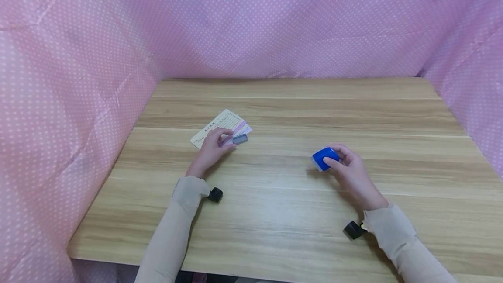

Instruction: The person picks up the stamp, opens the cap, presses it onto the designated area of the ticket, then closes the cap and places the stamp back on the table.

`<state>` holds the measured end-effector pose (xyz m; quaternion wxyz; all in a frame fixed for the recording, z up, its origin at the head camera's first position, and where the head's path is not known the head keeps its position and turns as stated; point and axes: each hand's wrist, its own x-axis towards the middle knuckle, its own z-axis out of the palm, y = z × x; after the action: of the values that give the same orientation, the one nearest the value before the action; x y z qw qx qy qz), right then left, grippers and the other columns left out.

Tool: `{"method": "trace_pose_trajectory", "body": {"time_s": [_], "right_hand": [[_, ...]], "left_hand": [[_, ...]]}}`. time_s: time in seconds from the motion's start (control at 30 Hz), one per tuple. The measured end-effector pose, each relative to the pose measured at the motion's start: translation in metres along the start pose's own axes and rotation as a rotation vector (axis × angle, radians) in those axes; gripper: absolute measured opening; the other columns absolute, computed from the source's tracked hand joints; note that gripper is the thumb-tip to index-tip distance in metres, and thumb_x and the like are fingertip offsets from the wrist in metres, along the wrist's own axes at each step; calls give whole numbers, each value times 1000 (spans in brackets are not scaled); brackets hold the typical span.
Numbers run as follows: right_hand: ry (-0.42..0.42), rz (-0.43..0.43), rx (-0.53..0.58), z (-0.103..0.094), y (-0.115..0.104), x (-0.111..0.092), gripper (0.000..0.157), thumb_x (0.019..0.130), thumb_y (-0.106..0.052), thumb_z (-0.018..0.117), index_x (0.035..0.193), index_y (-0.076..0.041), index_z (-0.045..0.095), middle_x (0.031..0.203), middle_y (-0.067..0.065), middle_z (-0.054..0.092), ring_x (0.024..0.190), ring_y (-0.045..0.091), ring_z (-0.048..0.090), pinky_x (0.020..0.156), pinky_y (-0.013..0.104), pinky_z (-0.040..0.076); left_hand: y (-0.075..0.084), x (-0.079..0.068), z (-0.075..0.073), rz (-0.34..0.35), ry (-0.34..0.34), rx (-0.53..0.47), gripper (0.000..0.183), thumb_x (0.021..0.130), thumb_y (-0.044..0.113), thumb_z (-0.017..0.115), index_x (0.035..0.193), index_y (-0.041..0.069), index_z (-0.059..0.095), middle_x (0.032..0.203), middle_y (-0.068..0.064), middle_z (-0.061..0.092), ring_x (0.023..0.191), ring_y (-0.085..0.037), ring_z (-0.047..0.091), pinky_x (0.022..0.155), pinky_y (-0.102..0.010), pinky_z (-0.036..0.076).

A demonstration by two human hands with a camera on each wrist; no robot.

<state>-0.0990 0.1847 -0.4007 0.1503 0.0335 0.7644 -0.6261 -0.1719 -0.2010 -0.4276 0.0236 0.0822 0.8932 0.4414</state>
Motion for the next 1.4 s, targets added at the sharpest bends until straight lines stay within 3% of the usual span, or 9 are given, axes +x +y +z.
{"method": "trace_pose_trajectory", "body": {"time_s": [0.23, 0.4, 0.73, 1.07, 1.4], "right_hand": [[-1, -9, 7, 0, 0, 0, 40, 96, -35, 60, 129, -16, 48, 118, -13, 54, 109, -1, 52, 88, 8, 47], [-4, -14, 4, 1, 0, 0, 41, 96, -35, 60, 129, -15, 48, 118, -12, 54, 109, -2, 53, 88, 9, 47], [-5, -3, 4, 1, -1, 0, 42, 96, -35, 60, 130, -14, 47, 118, -12, 54, 109, -1, 52, 88, 8, 46], [-6, -11, -20, 1, 0, -1, 46, 96, -36, 58, 132, -12, 45, 129, 2, 51, 112, 3, 50, 88, 7, 46], [-14, -30, -6, 1, 2, 0, 42, 97, -34, 58, 130, -12, 46, 123, -7, 53, 108, -2, 53, 88, 9, 48]], "left_hand": [[1, 1, 3, -10, -20, 37, 47, 82, 14, 76, 125, 4, 59, 109, -15, 60, 91, -25, 46, 79, -29, 36], [1, 2, 6, -22, -22, 54, 43, 84, 14, 75, 123, 4, 60, 118, -15, 60, 96, -25, 47, 83, -30, 36], [4, 3, 7, 33, 1, 69, 38, 84, 11, 74, 118, -1, 62, 115, -19, 61, 97, -28, 49, 83, -31, 36], [4, 5, 10, 27, 10, 92, 35, 84, 12, 74, 115, 0, 63, 109, -18, 59, 96, -27, 48, 82, -31, 36], [5, 5, 11, 10, 2, 117, 31, 87, 14, 71, 114, 0, 64, 102, -15, 56, 93, -26, 46, 80, -30, 36]]}}
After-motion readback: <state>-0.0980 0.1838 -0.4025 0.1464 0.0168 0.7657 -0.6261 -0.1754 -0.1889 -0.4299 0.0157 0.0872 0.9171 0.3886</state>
